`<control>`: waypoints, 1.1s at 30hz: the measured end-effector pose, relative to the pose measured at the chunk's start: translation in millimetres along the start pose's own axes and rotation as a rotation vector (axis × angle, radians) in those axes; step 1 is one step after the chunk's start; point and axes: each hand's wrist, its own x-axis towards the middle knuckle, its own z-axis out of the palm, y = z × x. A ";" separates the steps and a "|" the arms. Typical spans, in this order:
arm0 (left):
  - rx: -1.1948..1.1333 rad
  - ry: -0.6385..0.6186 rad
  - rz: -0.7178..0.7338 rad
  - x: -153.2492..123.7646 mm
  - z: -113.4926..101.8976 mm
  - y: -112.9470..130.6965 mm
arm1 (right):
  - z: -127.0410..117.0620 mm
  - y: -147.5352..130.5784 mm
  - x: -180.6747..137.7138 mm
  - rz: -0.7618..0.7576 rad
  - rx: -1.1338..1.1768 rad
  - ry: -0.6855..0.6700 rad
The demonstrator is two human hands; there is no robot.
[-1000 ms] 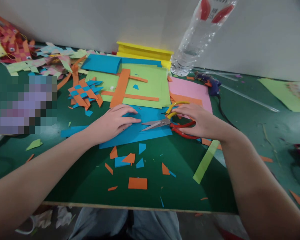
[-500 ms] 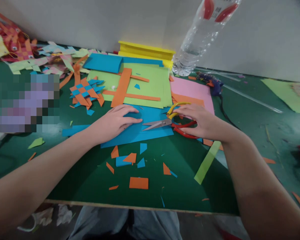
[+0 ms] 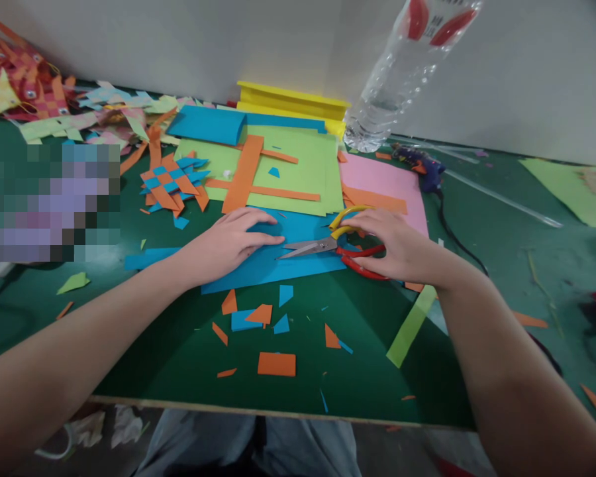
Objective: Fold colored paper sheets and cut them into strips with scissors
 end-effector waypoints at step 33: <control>0.020 -0.038 0.003 -0.5 -8.5 6.0 | -8.2 4.4 -2.4 0.031 -0.015 -0.053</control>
